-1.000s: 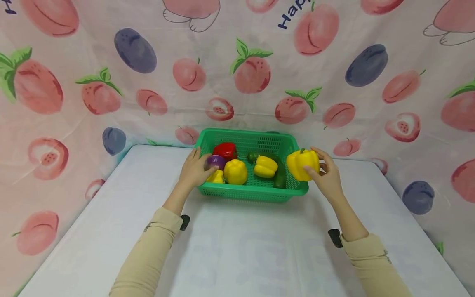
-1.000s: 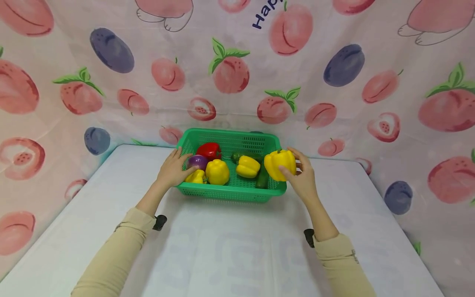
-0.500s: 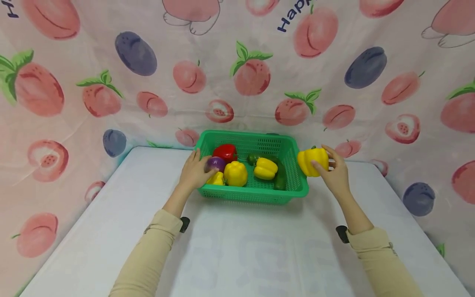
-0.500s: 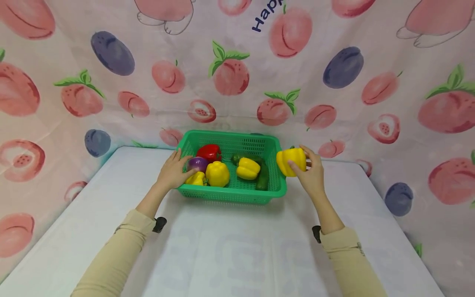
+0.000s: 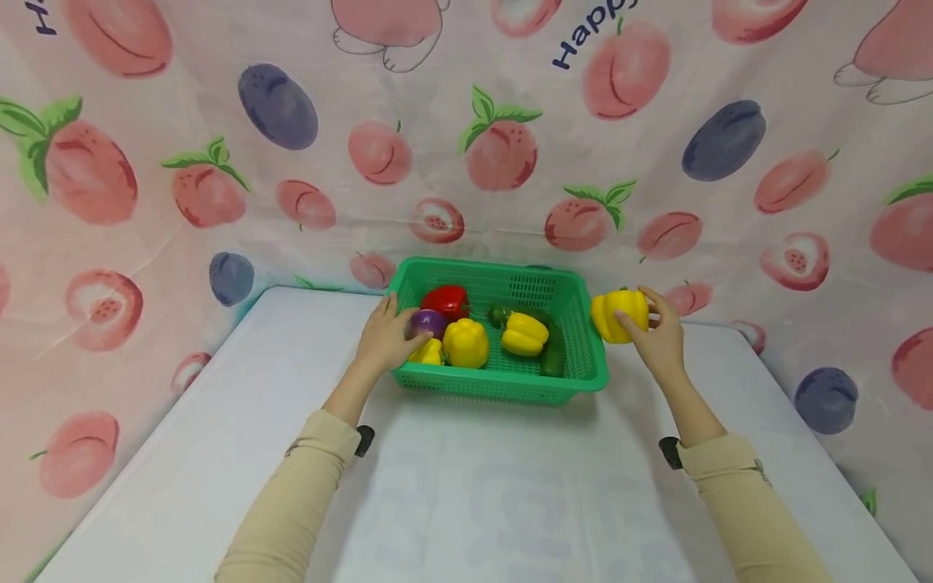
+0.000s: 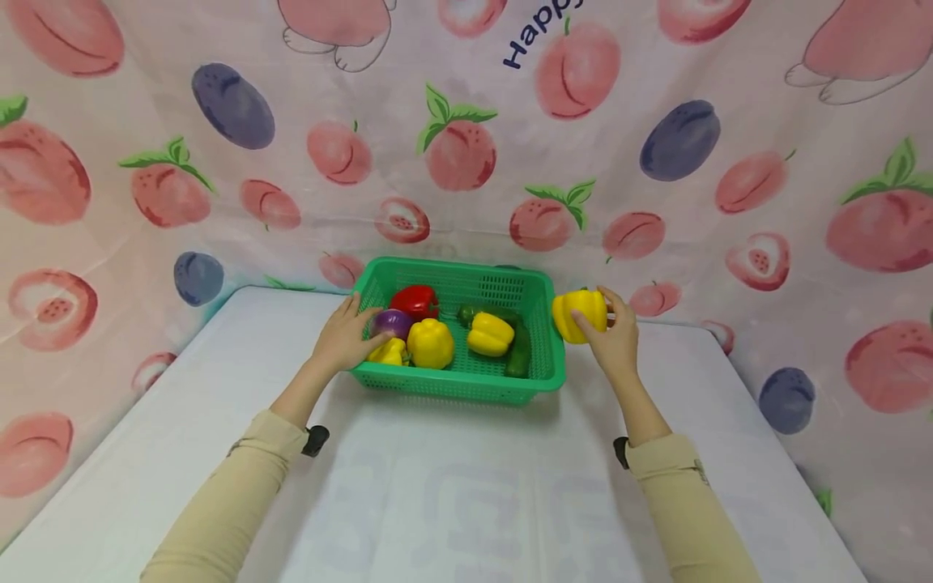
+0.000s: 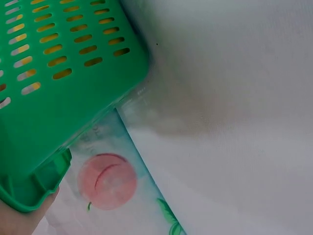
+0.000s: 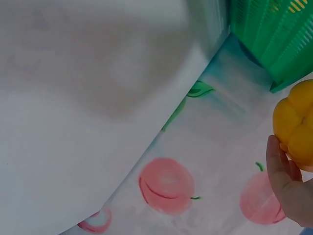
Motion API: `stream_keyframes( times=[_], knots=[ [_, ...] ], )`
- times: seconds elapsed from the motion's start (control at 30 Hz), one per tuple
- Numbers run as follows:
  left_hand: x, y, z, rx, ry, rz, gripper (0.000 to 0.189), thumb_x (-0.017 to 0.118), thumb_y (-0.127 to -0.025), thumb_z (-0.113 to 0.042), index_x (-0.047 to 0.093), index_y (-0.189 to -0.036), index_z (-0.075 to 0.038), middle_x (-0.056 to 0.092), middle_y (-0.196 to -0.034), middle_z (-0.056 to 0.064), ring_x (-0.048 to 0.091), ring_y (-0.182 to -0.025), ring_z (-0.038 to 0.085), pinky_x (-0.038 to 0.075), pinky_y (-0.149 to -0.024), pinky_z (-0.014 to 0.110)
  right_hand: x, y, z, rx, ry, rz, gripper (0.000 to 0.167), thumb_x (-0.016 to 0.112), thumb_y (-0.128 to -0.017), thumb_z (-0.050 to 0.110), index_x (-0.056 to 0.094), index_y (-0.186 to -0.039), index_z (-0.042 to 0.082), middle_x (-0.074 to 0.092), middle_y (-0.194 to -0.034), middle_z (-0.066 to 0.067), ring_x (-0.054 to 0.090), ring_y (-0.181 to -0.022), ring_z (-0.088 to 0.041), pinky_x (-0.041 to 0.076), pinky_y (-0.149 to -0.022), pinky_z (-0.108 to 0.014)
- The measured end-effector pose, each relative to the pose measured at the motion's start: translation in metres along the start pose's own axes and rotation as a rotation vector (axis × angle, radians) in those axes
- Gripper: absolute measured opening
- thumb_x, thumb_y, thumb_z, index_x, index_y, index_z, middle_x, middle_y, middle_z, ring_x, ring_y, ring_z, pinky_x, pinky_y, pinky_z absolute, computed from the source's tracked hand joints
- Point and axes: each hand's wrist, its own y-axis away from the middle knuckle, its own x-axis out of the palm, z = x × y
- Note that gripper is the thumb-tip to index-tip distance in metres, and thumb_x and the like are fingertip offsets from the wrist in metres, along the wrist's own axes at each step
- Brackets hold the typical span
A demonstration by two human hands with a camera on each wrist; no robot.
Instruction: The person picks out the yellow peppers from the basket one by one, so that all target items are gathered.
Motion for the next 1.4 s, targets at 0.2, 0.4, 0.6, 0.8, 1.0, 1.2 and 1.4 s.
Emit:
stream_keyframes(
  times=[0.2,0.4,0.6,0.8,1.0,1.2,1.4],
  knots=[
    [-0.003,0.003,0.003,-0.007,-0.012,0.009,0.062,0.050,-0.094,-0.045,0.042,-0.141,-0.006,0.010,-0.154,0.029,0.009,-0.144,0.044,0.013,-0.117,0.055,0.003,-0.009,-0.007,0.026,0.038,-0.024,0.059,0.065,-0.088,0.030,0.045,-0.138,0.004,0.053,-0.123,-0.025,0.055,-0.092,-0.034,0.035,-0.066,-0.004],
    [-0.003,0.000,0.004,0.001,-0.012,-0.006,0.061,0.050,-0.094,-0.045,0.043,-0.140,-0.006,0.013,-0.154,0.028,0.010,-0.144,0.044,0.013,-0.118,0.054,0.008,-0.018,-0.017,0.044,0.064,-0.042,0.059,0.066,-0.088,0.027,0.045,-0.137,0.001,0.054,-0.122,-0.027,0.054,-0.096,-0.037,0.039,-0.074,-0.016],
    [-0.001,-0.003,0.004,0.010,-0.013,-0.014,0.061,0.051,-0.094,-0.045,0.044,-0.139,-0.006,0.015,-0.154,0.028,0.011,-0.144,0.043,0.013,-0.118,0.053,0.014,-0.022,-0.027,0.057,0.096,-0.042,0.059,0.066,-0.087,0.023,0.045,-0.135,-0.005,0.053,-0.122,-0.029,0.050,-0.102,-0.038,0.042,-0.082,-0.038],
    [0.000,-0.003,0.004,0.006,-0.014,-0.014,0.061,0.050,-0.094,-0.045,0.044,-0.140,-0.006,0.015,-0.154,0.028,0.010,-0.144,0.042,0.012,-0.118,0.053,0.021,-0.023,-0.034,0.085,0.106,0.006,0.061,0.064,-0.088,0.022,0.041,-0.136,-0.008,0.048,-0.130,-0.031,0.047,-0.111,-0.042,0.044,-0.094,-0.050],
    [0.003,-0.004,0.005,0.002,-0.012,-0.008,0.061,0.050,-0.094,-0.047,0.043,-0.140,-0.007,0.014,-0.154,0.027,0.010,-0.144,0.042,0.013,-0.118,0.053,0.029,-0.017,-0.043,0.144,0.108,0.055,0.063,0.062,-0.090,0.024,0.037,-0.139,-0.007,0.042,-0.131,-0.034,0.046,-0.115,-0.043,0.044,-0.097,-0.053],
    [0.003,-0.003,0.004,-0.001,-0.015,-0.010,0.061,0.049,-0.094,-0.047,0.044,-0.140,-0.008,0.015,-0.154,0.027,0.011,-0.144,0.041,0.013,-0.118,0.052,0.039,-0.019,-0.048,0.156,0.128,0.070,0.061,0.060,-0.090,0.021,0.037,-0.138,-0.008,0.041,-0.129,-0.037,0.046,-0.113,-0.046,0.043,-0.097,-0.055],
    [0.001,-0.001,0.002,0.005,-0.005,-0.016,0.061,0.050,-0.094,-0.046,0.044,-0.140,-0.007,0.016,-0.153,0.028,0.012,-0.144,0.042,0.013,-0.118,0.053,0.041,-0.022,-0.048,0.197,0.170,0.090,0.061,0.059,-0.090,0.022,0.035,-0.139,-0.008,0.039,-0.132,-0.038,0.043,-0.117,-0.047,0.040,-0.101,-0.056]
  ],
)
